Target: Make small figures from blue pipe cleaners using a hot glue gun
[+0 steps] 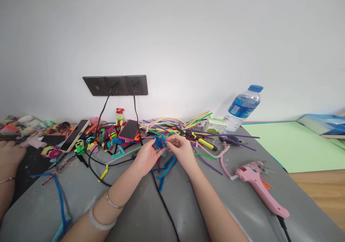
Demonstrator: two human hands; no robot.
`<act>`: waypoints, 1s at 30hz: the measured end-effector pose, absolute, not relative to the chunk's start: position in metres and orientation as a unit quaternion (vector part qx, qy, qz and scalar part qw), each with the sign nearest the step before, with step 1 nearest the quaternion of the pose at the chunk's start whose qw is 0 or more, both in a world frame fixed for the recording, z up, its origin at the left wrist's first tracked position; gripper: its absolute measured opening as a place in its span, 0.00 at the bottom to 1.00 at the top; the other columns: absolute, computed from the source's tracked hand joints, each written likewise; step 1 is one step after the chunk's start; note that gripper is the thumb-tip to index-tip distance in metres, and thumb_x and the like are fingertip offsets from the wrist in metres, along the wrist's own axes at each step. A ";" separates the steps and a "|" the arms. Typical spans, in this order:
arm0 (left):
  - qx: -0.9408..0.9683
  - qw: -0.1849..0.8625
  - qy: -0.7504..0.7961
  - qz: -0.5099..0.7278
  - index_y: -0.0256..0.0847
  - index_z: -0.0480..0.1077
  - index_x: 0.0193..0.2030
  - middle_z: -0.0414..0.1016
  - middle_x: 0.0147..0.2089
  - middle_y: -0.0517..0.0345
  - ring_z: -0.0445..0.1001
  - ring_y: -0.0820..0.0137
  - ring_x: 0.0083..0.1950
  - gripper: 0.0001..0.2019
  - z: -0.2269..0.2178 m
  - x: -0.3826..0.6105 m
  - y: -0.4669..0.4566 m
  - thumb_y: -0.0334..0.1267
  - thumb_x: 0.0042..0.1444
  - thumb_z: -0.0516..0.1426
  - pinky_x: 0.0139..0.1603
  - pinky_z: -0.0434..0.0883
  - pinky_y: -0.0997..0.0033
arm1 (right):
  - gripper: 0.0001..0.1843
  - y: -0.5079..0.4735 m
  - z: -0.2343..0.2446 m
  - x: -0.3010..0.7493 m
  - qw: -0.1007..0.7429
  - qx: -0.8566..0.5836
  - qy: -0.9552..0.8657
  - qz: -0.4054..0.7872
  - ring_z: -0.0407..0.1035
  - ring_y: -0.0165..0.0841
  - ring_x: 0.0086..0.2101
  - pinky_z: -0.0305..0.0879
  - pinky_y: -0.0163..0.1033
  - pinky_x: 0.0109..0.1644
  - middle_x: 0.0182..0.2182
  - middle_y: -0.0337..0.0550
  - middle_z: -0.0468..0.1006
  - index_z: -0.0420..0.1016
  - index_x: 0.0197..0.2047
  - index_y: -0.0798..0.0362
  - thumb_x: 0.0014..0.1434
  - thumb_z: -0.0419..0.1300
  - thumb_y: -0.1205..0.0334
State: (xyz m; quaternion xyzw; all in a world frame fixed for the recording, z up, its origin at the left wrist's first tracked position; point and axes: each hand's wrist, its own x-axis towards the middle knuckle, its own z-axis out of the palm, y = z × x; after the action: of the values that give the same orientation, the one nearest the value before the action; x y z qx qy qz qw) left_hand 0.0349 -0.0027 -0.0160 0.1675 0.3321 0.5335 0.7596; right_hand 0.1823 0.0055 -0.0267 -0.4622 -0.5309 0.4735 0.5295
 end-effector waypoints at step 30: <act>0.328 0.756 0.376 0.423 0.34 0.73 0.34 0.69 0.29 0.60 0.63 0.80 0.25 0.13 -0.007 0.029 -0.007 0.41 0.46 0.67 0.25 0.58 0.76 | 0.08 0.000 -0.017 0.185 0.511 -0.439 -0.682 0.285 0.63 0.32 0.28 0.62 0.39 0.32 0.33 0.41 0.72 0.80 0.42 0.48 0.58 0.62 0.62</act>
State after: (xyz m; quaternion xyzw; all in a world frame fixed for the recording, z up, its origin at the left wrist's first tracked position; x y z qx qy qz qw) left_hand 0.0292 -0.0075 -0.0067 0.3278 0.3759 0.4231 0.7565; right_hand 0.1846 -0.0003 -0.0165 -0.4387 -0.6819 0.2846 0.5114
